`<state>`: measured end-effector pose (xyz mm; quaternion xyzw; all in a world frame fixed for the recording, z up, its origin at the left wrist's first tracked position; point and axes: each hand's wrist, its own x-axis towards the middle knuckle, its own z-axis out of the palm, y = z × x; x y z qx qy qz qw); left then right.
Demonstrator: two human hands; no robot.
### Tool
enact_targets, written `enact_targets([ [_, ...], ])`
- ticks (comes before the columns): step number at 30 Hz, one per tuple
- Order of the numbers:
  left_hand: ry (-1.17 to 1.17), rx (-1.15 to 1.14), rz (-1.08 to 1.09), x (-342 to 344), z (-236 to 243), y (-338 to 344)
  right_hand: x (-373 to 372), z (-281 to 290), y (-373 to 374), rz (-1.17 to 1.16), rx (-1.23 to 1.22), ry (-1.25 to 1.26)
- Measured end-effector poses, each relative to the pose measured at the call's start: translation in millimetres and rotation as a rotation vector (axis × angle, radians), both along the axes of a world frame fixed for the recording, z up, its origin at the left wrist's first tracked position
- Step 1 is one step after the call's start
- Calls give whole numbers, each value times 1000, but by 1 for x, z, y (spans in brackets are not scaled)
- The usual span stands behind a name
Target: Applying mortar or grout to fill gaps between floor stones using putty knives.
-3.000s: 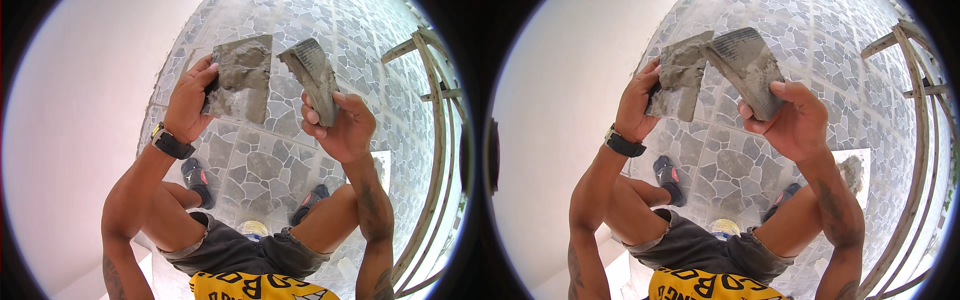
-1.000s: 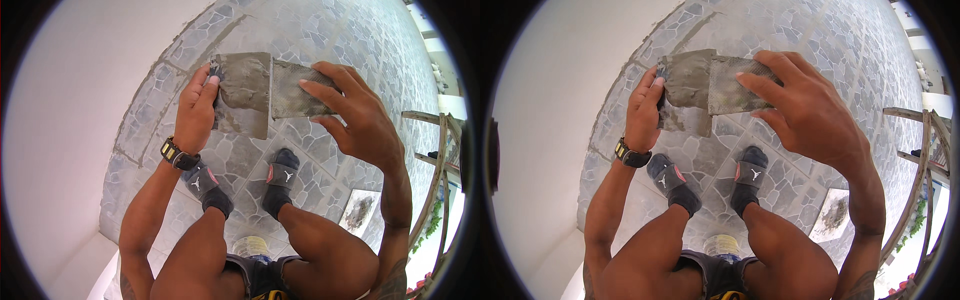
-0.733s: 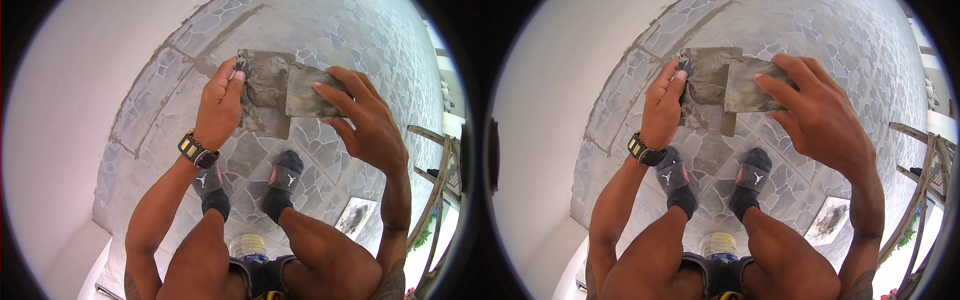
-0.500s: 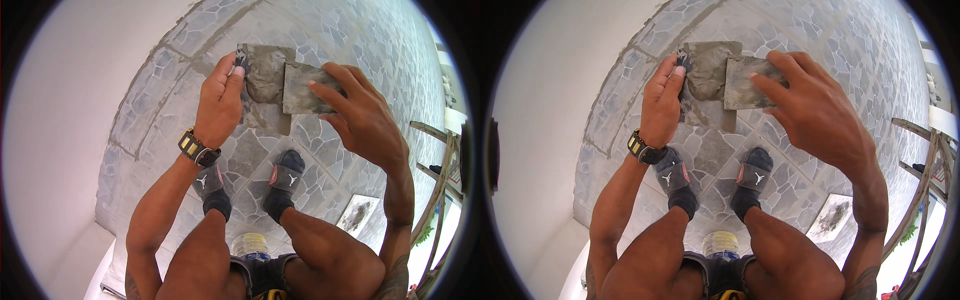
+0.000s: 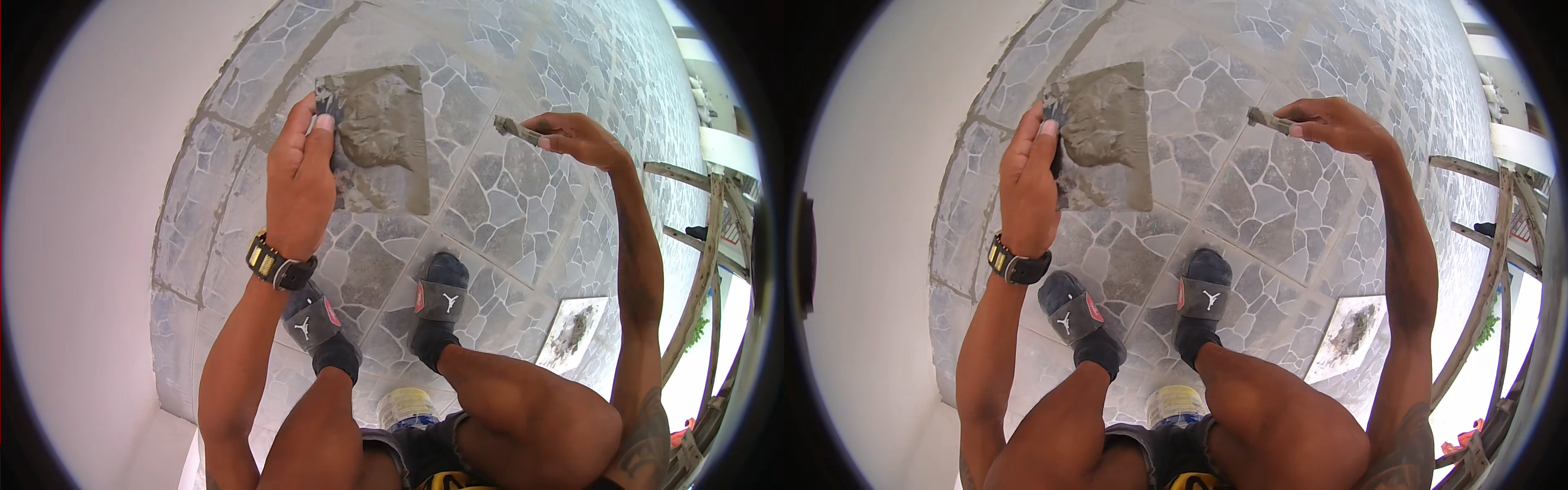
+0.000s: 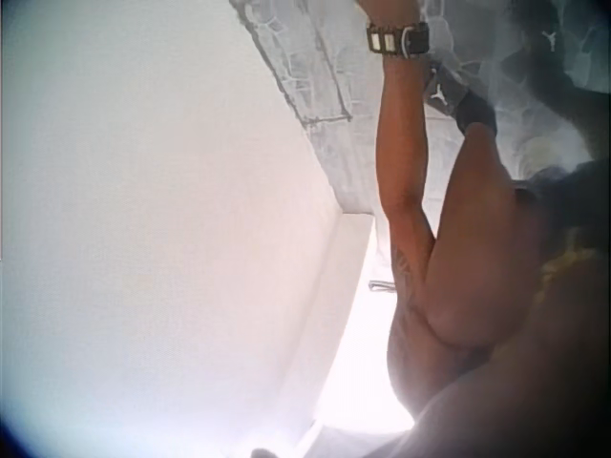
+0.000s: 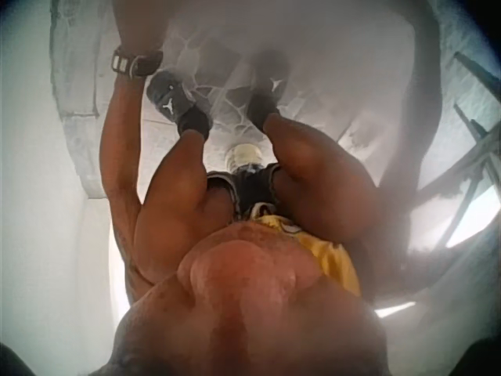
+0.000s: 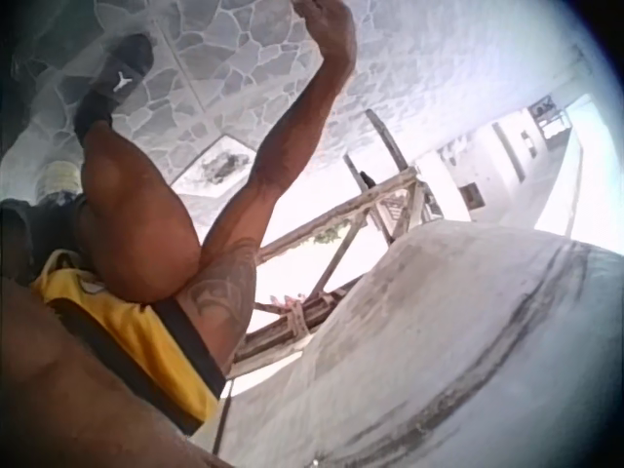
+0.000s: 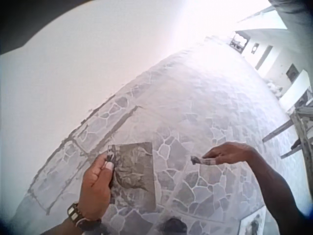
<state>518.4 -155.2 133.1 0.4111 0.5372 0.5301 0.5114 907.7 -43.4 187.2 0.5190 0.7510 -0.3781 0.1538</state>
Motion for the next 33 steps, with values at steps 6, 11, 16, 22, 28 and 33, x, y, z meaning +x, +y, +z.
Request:
enact_targets([
  [6, -81, -175, 23, 6, -11, -13, 110, -104, 39, -681, -244, 493],
  [11, -196, -330, 98, 2, -16, -37, 109, -151, 75, -221, 207, -10],
  [16, -229, -379, 111, 4, -17, -52, 110, -188, 86, 47, 576, -30],
  [22, -235, -351, 154, 6, -18, -63, 96, -203, 81, 96, 644, -214],
  [28, -219, -330, 143, 9, -13, -68, 76, -183, 82, 144, 422, -569],
  [33, -230, -325, 135, 12, -8, -77, 89, -196, 72, 57, 497, -370],
])
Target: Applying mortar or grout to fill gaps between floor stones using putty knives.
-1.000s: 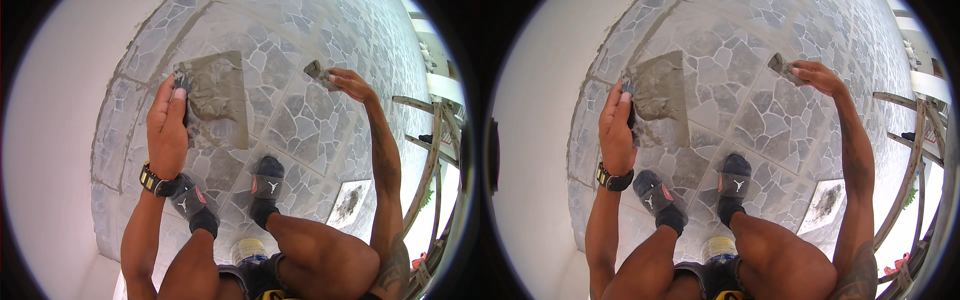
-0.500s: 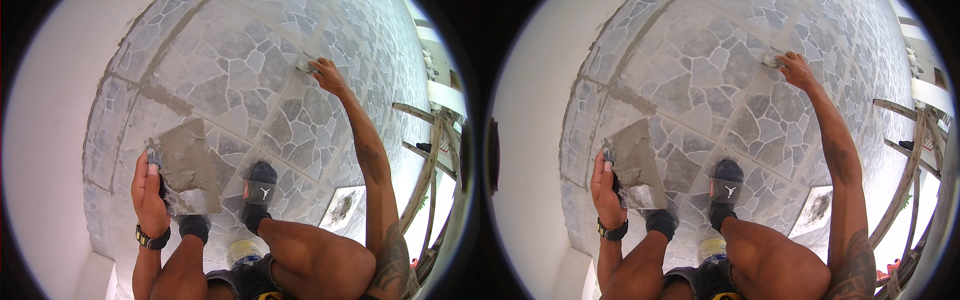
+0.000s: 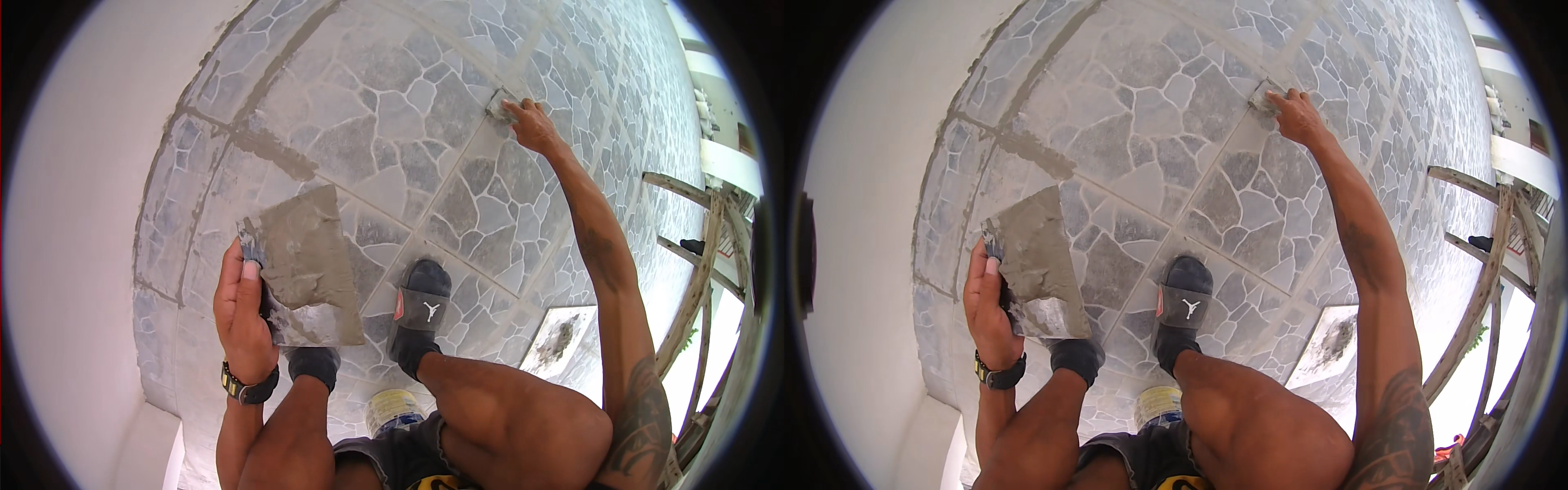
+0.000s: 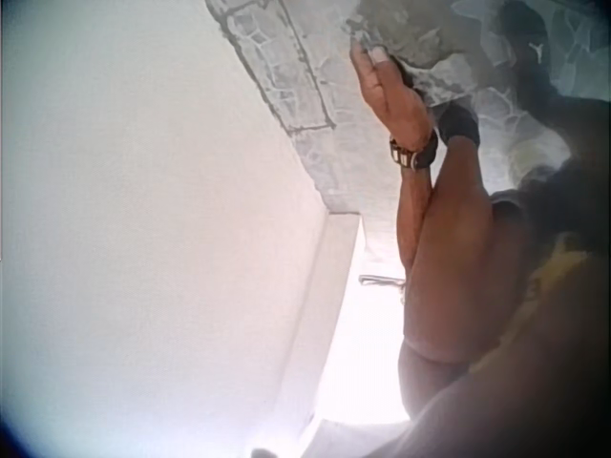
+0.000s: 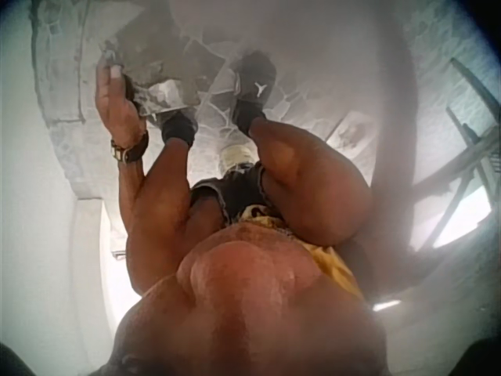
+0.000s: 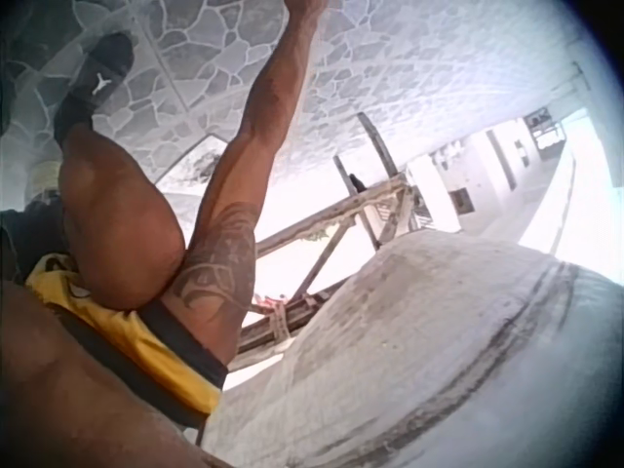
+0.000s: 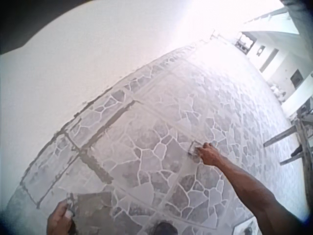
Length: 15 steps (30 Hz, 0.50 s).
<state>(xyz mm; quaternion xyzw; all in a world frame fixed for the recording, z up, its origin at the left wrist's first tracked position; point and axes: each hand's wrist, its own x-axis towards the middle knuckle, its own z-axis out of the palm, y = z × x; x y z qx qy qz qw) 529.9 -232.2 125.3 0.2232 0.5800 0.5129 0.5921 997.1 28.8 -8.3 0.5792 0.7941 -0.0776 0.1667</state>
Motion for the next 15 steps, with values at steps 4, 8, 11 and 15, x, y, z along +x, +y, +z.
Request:
enact_targets([
  [4, 22, -7, 14, -2, 1, -10, -8, 16, 3, 24, -75, -162],
  [8, 22, 2, -8, -6, 7, -13, -12, 15, -5, -9, -56, -36],
  [11, 8, -30, 59, -10, 5, -18, -15, 10, -16, 20, -45, -32],
  [15, 73, 16, 22, -16, 7, -22, -27, 19, -39, -65, -97, -74],
])
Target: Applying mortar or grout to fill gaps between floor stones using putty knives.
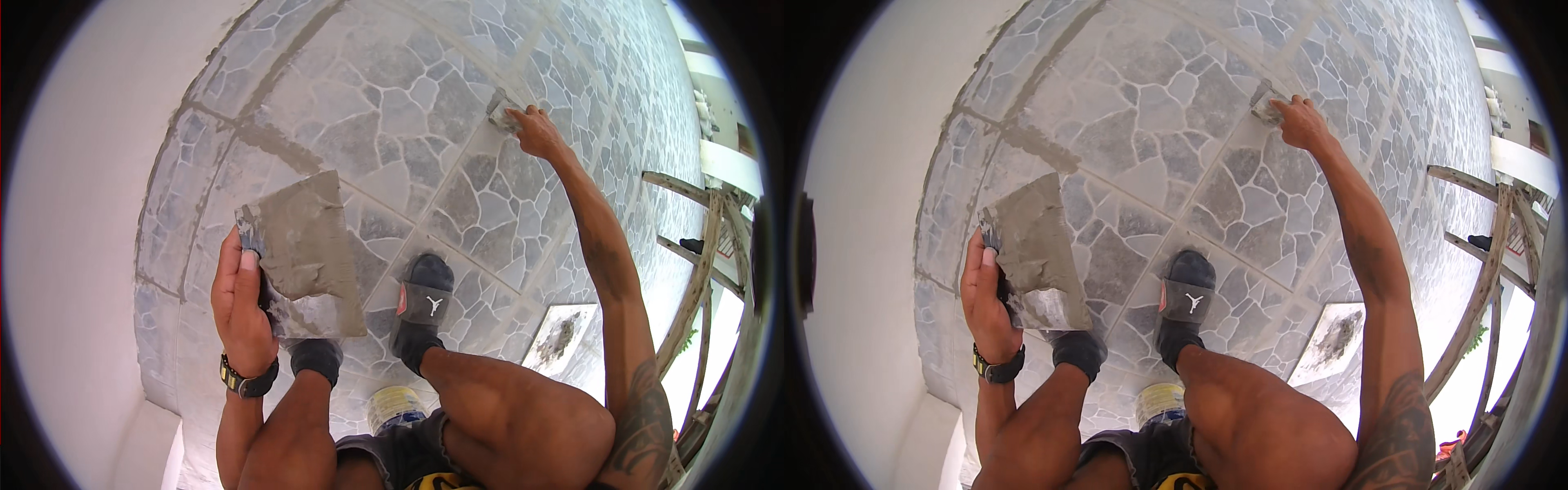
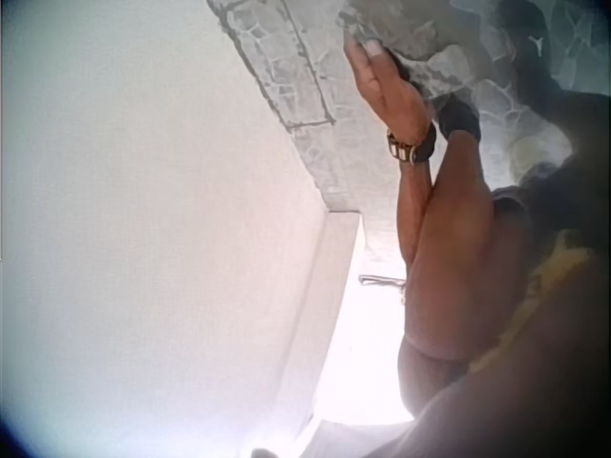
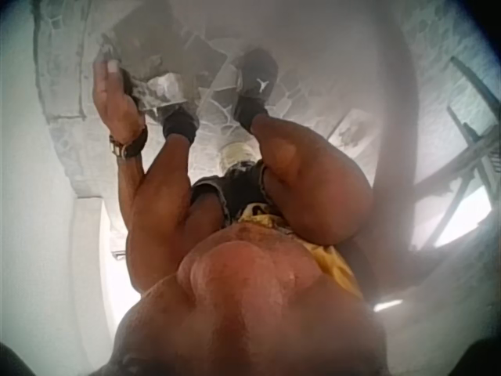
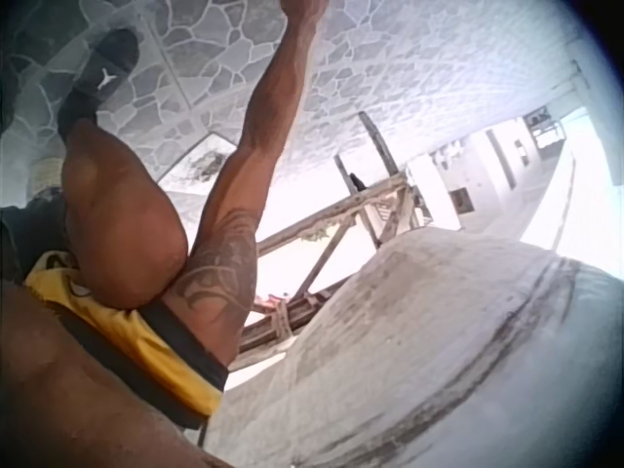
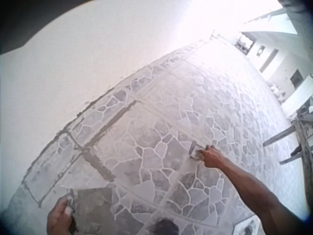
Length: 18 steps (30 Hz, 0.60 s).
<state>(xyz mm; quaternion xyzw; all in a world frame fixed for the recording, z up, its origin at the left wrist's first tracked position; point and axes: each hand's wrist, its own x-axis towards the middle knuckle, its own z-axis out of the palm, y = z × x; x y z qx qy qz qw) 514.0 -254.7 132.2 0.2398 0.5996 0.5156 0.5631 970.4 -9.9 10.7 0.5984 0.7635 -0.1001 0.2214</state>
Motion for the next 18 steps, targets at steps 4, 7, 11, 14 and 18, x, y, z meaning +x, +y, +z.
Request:
enact_targets([
  [4, 37, -21, -6, -4, 3, -2, -6, -10, -20, 93, 166, 177],
  [7, -16, 29, 26, 2, -1, -9, -9, -11, -26, 94, 125, 108],
  [11, 43, 11, -6, 0, 0, -22, -23, 4, -43, 122, -2, -31],
  [14, 109, 0, -7, 1, 0, -24, -31, -16, -65, 118, 85, 76],
  [18, 25, 29, 3, 3, -8, -38, -35, -7, -76, 162, -32, -117],
])
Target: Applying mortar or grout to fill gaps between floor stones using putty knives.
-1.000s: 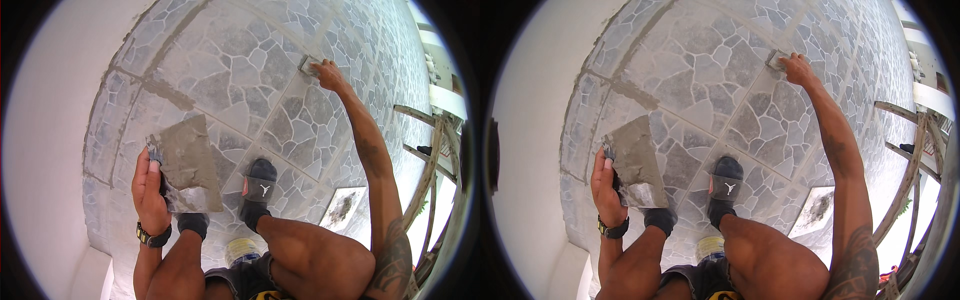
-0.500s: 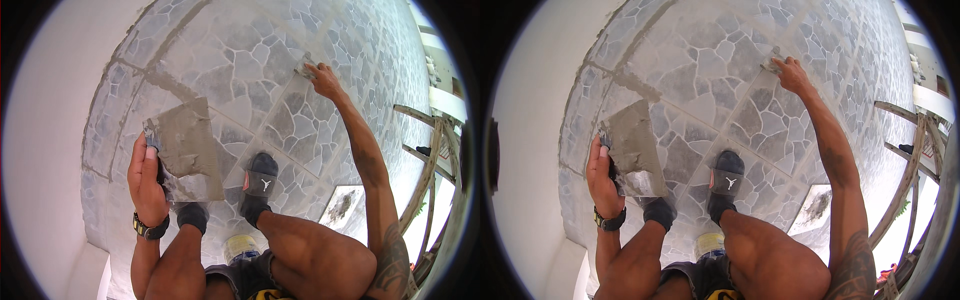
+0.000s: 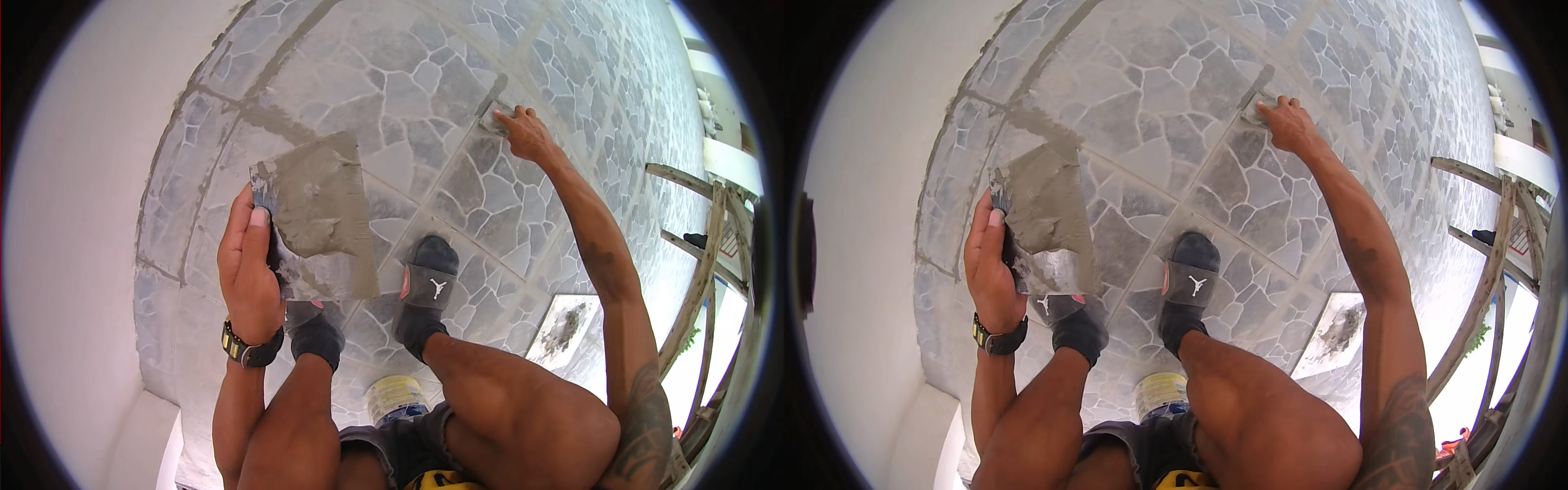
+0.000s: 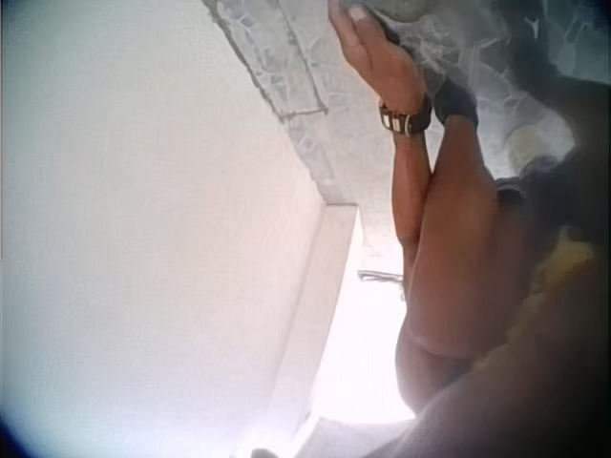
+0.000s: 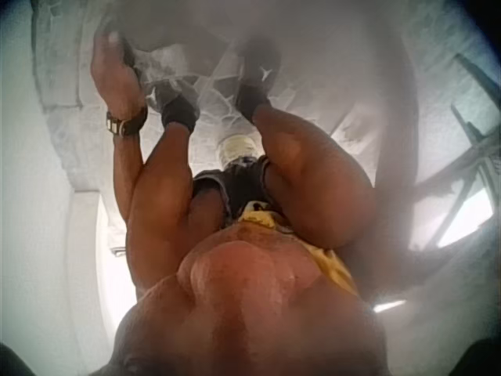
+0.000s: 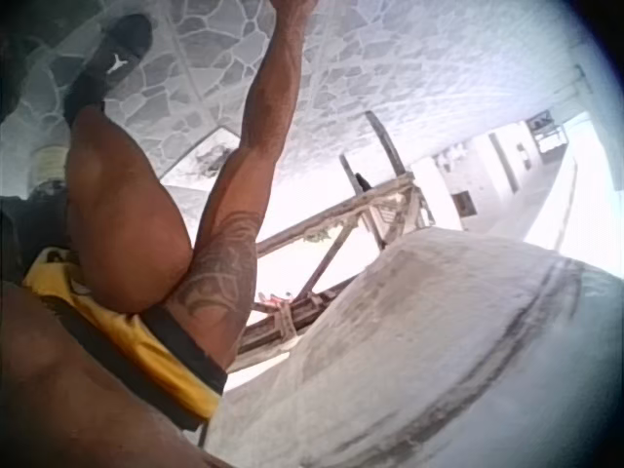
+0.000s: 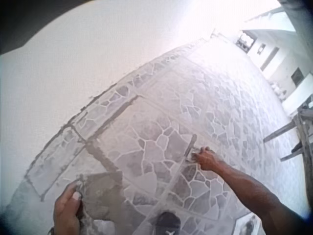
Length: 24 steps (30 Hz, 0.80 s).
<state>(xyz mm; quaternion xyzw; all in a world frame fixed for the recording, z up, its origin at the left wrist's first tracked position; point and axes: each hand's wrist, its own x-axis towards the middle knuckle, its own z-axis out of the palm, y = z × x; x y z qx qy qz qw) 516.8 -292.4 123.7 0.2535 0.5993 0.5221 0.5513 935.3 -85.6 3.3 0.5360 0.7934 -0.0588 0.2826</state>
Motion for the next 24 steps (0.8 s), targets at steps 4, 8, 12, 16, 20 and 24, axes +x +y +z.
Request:
enact_targets([
  [4, 104, 59, -33, 5, 0, -5, -3, 14, -25, -46, 2, 67],
  [8, 185, 105, -62, 9, 2, -8, -4, -5, -61, -74, 108, 249],
  [12, 197, 135, -68, 11, 2, -20, -8, 17, -66, -67, -2, 18],
  [16, 167, 154, -131, 22, 15, -27, -2, 8, -90, -72, 114, 236],
  [20, 139, 130, -71, 28, 8, -47, -5, 17, -103, 30, 59, 56],
  [24, 183, 164, -99, 18, 17, -64, -30, 30, -125, 33, 66, 171],
])
